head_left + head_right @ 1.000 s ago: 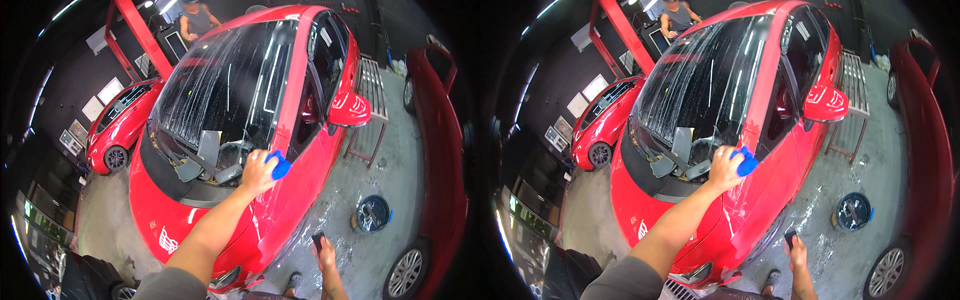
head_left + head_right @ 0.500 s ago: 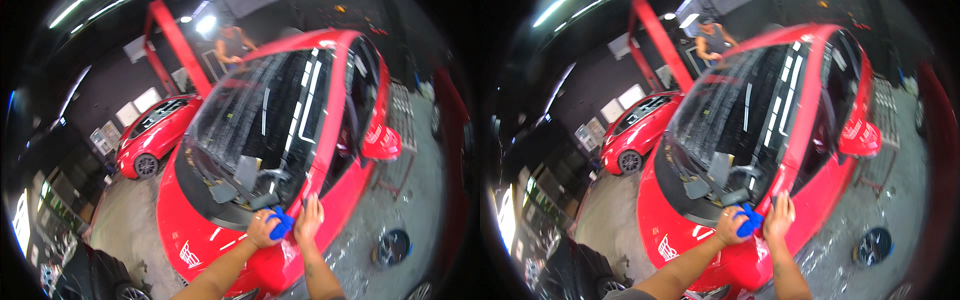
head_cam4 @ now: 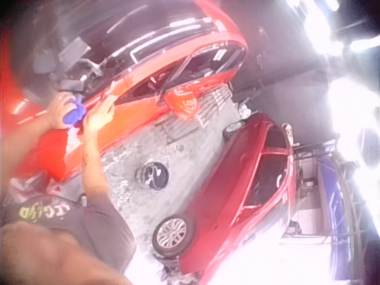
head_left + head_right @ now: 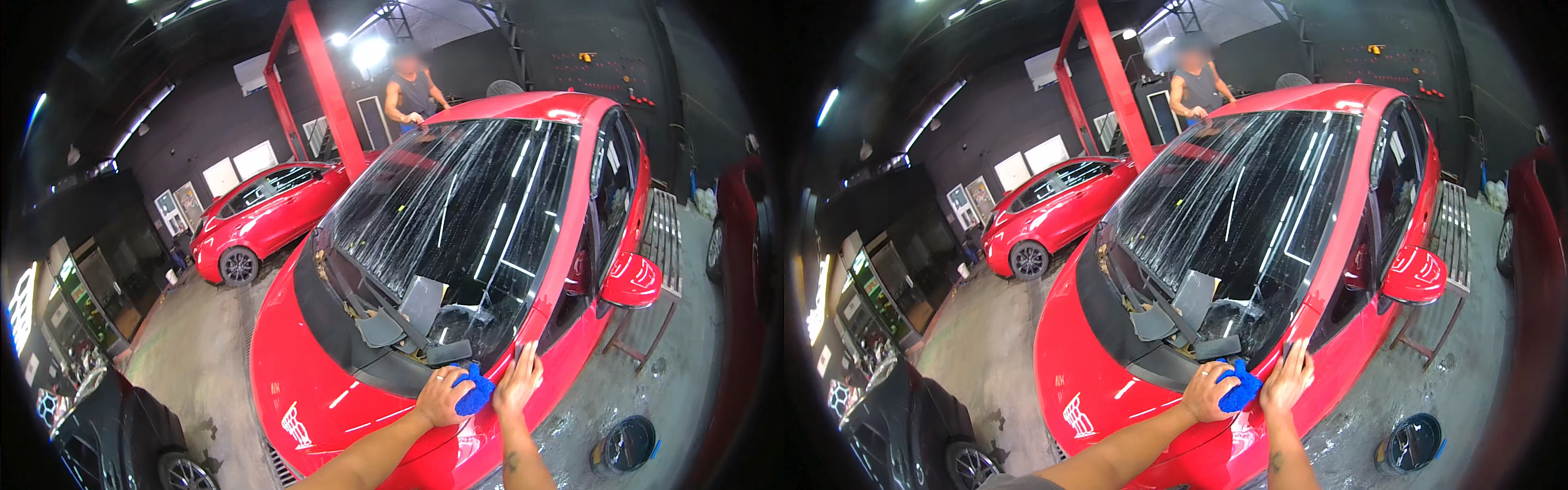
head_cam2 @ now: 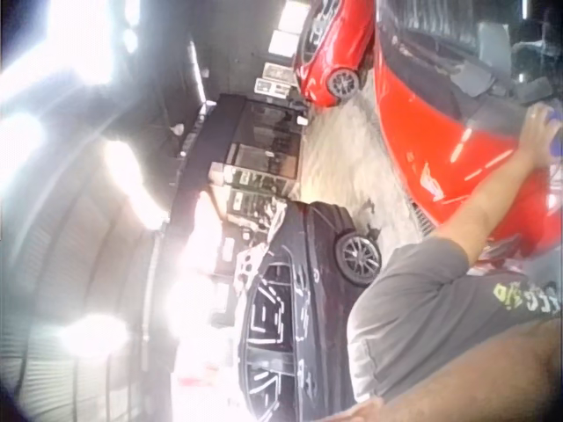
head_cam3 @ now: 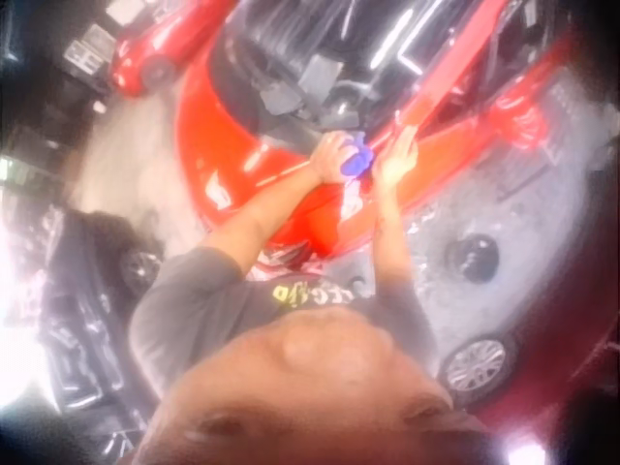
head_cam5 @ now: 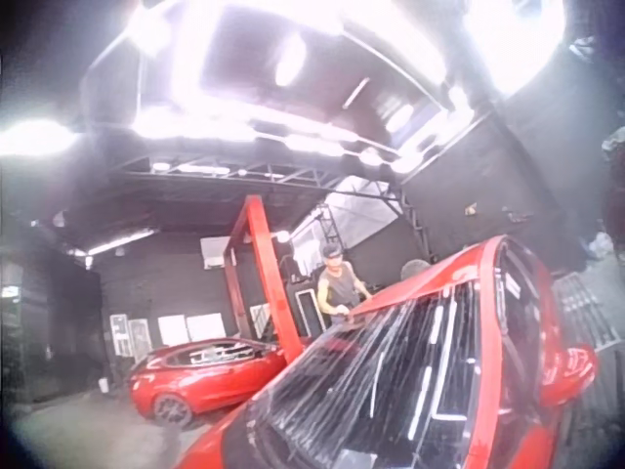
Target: The person wipes the hood and windshield of a red car using a blue microfiber cloth. They repeatedly rub the surface, occasionally dipping the cloth into a bucket of water, and continue cleaning the front area of the vehicle.
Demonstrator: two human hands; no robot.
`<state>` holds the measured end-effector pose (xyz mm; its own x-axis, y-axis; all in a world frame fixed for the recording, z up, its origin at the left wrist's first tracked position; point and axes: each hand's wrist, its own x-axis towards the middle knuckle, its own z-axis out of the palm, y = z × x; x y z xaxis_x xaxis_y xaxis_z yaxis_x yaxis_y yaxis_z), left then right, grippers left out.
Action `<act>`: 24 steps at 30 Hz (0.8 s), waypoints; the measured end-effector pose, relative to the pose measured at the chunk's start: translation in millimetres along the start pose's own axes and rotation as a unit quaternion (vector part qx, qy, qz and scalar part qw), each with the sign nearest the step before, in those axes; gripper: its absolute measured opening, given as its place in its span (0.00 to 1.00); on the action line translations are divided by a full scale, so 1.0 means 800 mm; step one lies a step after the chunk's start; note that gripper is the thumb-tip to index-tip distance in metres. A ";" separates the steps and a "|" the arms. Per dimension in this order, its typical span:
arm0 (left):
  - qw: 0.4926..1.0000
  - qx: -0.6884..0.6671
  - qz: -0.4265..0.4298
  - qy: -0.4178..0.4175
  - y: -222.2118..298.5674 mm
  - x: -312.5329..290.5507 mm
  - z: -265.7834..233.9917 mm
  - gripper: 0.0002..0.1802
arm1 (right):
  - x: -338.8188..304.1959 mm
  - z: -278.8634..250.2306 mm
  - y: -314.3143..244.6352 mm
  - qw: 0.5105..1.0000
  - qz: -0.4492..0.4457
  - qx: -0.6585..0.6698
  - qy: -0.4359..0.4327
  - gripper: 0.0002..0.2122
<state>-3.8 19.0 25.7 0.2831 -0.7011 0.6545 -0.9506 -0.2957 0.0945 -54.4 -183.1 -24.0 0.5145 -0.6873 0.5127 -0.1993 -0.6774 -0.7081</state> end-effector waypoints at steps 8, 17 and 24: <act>1.000 0.012 -0.001 -0.014 0.004 0.000 -0.005 0.38 | -0.025 -0.006 -0.011 1.000 -0.009 -0.005 -0.008 0.33; 0.999 0.028 -0.013 -0.019 0.001 -0.010 -0.007 0.39 | 0.040 -0.018 -0.030 1.000 -0.008 0.010 0.004 0.30; 0.999 0.027 -0.005 -0.020 0.004 0.001 0.000 0.41 | 0.032 -0.023 -0.022 0.999 -0.028 0.028 0.008 0.33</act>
<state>-6.7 17.3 26.4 0.2990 -0.7233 0.6224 -0.9396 -0.3372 0.0594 -52.8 -193.9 10.5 0.5099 -0.6529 0.5602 -0.1227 -0.6998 -0.7038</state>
